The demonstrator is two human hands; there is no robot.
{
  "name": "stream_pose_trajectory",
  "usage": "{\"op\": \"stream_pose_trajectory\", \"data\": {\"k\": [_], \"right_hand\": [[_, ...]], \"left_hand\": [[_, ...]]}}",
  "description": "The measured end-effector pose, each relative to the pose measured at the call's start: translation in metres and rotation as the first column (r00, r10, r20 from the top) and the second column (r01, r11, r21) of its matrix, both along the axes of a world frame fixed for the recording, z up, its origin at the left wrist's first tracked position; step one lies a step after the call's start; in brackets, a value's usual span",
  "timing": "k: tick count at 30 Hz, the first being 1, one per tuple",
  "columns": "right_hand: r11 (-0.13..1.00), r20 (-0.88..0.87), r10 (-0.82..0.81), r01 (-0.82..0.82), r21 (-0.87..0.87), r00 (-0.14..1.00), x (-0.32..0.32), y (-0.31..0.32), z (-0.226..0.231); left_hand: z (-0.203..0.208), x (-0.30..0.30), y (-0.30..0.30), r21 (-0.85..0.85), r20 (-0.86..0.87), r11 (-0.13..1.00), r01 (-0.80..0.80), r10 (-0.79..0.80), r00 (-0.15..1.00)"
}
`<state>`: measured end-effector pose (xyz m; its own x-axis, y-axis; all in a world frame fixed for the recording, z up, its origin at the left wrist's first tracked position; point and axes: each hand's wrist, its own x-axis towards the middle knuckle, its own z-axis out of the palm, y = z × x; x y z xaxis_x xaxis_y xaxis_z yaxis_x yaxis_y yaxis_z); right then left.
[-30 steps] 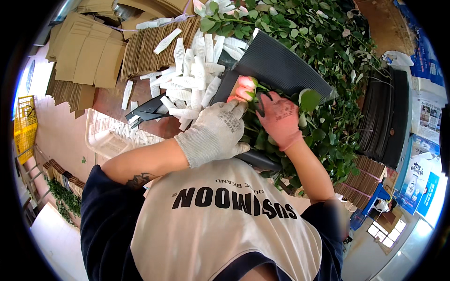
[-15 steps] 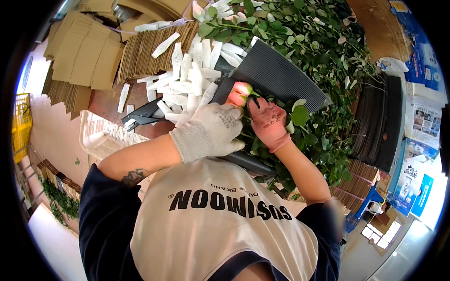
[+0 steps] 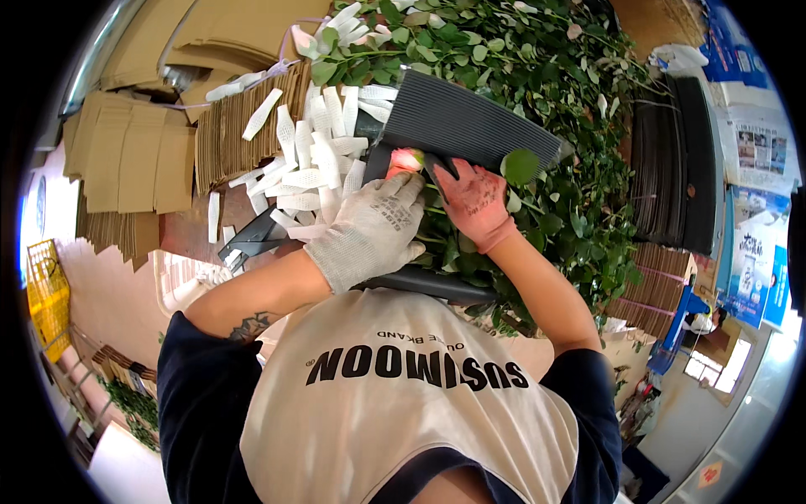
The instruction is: The person organizes roses by placing them one by one into a cardboard-lined foam holder before removing the bundle and sorting more roses from a pile.
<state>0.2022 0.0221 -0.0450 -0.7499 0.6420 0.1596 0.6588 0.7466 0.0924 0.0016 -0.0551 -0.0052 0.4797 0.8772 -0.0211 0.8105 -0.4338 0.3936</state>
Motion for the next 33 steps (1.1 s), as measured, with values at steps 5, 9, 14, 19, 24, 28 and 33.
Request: {"op": "stream_pose_trajectory", "data": {"k": [5, 9, 14, 19, 24, 28, 33], "right_hand": [[1.000, 0.045, 0.023, -0.023, 0.005, 0.999, -0.007, 0.001, 0.007], [0.986, 0.055, 0.014, -0.005, -0.164, 0.998, -0.010, -0.004, 0.030], [0.997, -0.141, -0.071, 0.074, 0.019, 0.987, 0.020, -0.040, 0.056], [0.984, -0.081, -0.126, 0.114, -0.137, 0.989, 0.032, -0.039, 0.032], [0.980, -0.136, -0.152, 0.131, -0.153, 0.979, 0.033, -0.028, 0.021], [0.968, -0.116, -0.198, 0.176, -0.178, 0.973, 0.033, -0.025, 0.020], [0.972, -0.228, -0.109, 0.056, -0.228, 0.967, 0.037, -0.054, 0.085]], "left_hand": [[0.008, -0.004, 0.017, 0.005, 0.012, 0.997, 0.076, -0.076, 0.997], [-0.002, 0.000, 0.028, 0.091, -0.080, 0.988, 0.126, -0.119, 0.990], [0.007, 0.006, 0.035, 0.024, -0.090, 0.984, 0.179, -0.176, 0.980], [0.004, 0.002, 0.030, 0.080, -0.127, 0.981, 0.177, -0.166, 0.978], [0.002, 0.002, 0.030, 0.107, -0.132, 0.975, 0.193, -0.179, 0.975], [0.000, -0.002, 0.034, 0.083, -0.076, 0.977, 0.197, -0.191, 0.979], [-0.003, -0.016, 0.044, 0.037, 0.023, 0.977, 0.211, -0.212, 0.977]]}}
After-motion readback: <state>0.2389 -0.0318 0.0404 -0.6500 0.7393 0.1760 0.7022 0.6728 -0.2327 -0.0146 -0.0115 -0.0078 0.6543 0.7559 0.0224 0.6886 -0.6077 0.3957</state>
